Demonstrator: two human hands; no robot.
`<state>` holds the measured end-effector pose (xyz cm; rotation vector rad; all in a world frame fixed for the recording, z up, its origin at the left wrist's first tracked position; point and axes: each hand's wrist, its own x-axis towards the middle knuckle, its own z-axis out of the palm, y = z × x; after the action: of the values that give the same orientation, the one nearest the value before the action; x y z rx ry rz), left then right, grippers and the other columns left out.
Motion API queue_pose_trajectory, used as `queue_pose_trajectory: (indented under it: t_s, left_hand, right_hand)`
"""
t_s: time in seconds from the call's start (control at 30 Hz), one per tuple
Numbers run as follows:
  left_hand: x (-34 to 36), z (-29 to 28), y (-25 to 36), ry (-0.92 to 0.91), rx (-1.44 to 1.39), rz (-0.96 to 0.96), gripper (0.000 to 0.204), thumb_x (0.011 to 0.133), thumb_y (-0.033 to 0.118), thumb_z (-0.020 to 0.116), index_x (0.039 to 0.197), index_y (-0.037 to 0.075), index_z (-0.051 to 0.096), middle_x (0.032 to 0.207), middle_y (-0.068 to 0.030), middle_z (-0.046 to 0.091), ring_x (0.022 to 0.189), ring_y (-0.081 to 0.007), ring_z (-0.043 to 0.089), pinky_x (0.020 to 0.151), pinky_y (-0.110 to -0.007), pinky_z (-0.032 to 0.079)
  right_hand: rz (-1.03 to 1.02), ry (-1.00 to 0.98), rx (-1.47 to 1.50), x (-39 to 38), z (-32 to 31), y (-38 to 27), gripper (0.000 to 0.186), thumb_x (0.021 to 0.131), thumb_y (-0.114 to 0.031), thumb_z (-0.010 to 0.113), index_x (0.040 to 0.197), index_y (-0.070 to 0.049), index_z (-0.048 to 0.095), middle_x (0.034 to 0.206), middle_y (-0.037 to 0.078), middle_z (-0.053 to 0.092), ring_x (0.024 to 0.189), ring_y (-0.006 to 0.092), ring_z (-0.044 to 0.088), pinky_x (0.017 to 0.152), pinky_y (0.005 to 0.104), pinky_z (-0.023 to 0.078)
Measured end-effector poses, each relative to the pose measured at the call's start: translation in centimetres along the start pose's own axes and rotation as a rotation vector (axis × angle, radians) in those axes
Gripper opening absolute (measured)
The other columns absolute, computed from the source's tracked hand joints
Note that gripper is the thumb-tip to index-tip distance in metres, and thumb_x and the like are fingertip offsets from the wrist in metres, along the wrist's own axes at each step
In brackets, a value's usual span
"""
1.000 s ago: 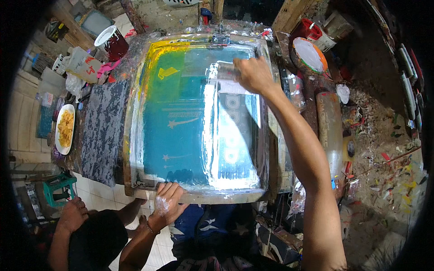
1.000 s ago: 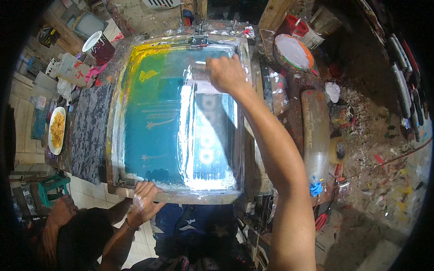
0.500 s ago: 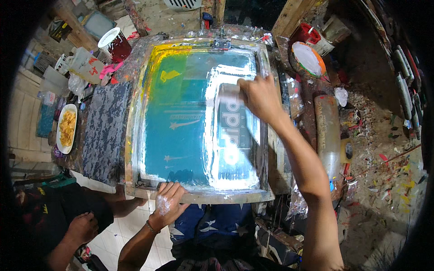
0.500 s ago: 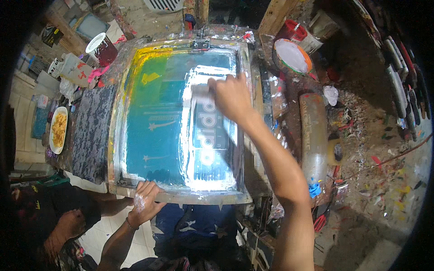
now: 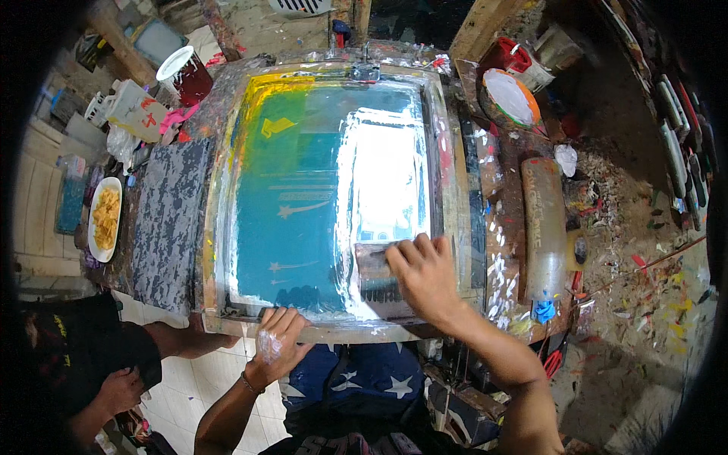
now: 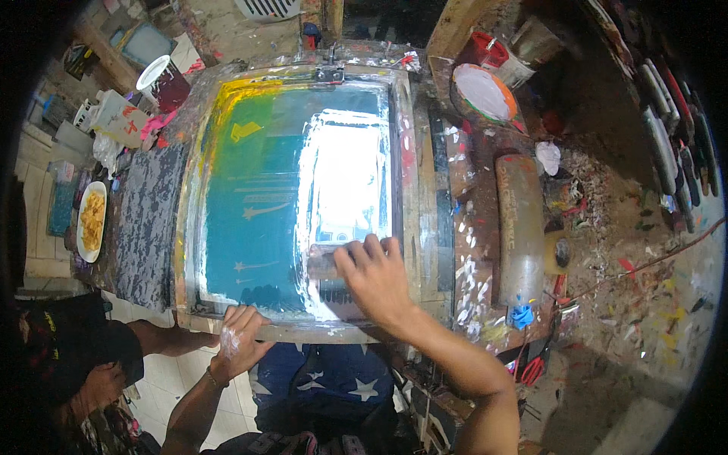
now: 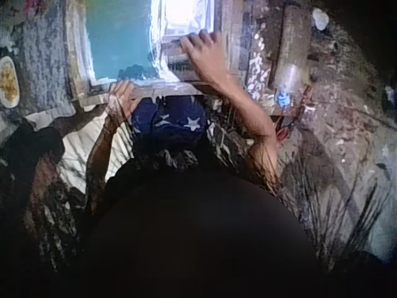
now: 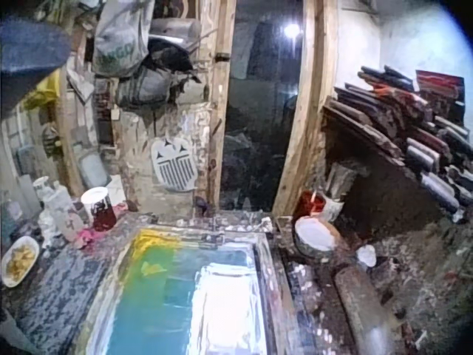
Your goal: The person performs screen printing by repeatedly applying white ink with a squeegee onto a screen and pulling it through to print the Adidas logo onto fabric. The printed fabric is removed and placed aside after each pass.
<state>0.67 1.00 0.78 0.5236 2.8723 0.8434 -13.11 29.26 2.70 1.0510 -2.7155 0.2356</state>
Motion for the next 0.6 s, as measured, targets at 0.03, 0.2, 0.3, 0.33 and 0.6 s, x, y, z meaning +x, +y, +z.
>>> queue_pose_trajectory:
  t_s: [0.03, 0.2, 0.3, 0.33, 0.6]
  left_hand:
    - [0.0, 0.0, 0.0, 0.007, -0.002, 0.006, 0.044, 0.062, 0.011, 0.088, 0.097, 0.003, 0.062, 0.093, -0.0134, 0.058, 0.091, -0.0323, 0.057, 0.081, -0.043, 0.042]
    - [0.1, 0.2, -0.1, 0.039, -0.002, 0.001, 0.043, 0.061, 0.013, 0.089, 0.093, 0.003, 0.063, 0.090, -0.0134, 0.058, 0.089, -0.0328, 0.058, 0.079, -0.043, 0.041]
    - [-0.1, 0.2, -0.1, 0.018, 0.015, 0.006, 0.043, 0.063, 0.014, 0.088, 0.096, 0.002, 0.062, 0.093, -0.0145, 0.057, 0.091, -0.0332, 0.057, 0.080, -0.043, 0.042]
    - [0.0, 0.2, -0.1, 0.029, 0.019, 0.015, 0.043, 0.063, 0.014, 0.088, 0.096, 0.002, 0.062, 0.093, -0.0147, 0.057, 0.091, -0.0332, 0.057, 0.080, -0.043, 0.042]
    - [0.1, -0.2, -0.1, 0.035, -0.046, 0.027, 0.041, 0.063, 0.013, 0.088, 0.095, 0.004, 0.064, 0.088, -0.0137, 0.058, 0.087, -0.0342, 0.058, 0.079, -0.044, 0.041]
  right_hand:
    - [-0.003, -0.032, 0.007, 1.1, -0.6, 1.0, 0.019, 0.083, -0.010, 0.070, 0.100, -0.008, 0.063, 0.091, 0.009, 0.067, 0.092, 0.0269, 0.060, 0.082, 0.0451, 0.040]
    - [0.044, 0.037, -0.062, 14.2, 0.1, 10.3, 0.015, 0.086, -0.011, 0.065, 0.101, -0.009, 0.065, 0.084, 0.014, 0.071, 0.090, 0.0336, 0.067, 0.092, 0.0525, 0.041]
    - [0.132, 0.008, -0.083, 20.4, 1.8, 13.6, 0.022, 0.088, -0.006, 0.054, 0.105, -0.008, 0.069, 0.087, 0.019, 0.073, 0.094, 0.0358, 0.071, 0.099, 0.0556, 0.041]
    - [0.107, -0.002, -0.076, 21.3, 2.6, 14.1, 0.024, 0.087, -0.006, 0.054, 0.106, -0.007, 0.070, 0.087, 0.020, 0.073, 0.093, 0.0362, 0.071, 0.098, 0.0559, 0.041]
    - [-0.056, -0.153, -0.044, 12.0, 0.6, 8.7, 0.022, 0.081, -0.008, 0.064, 0.103, -0.007, 0.064, 0.081, 0.016, 0.072, 0.085, 0.0360, 0.070, 0.086, 0.0527, 0.044]
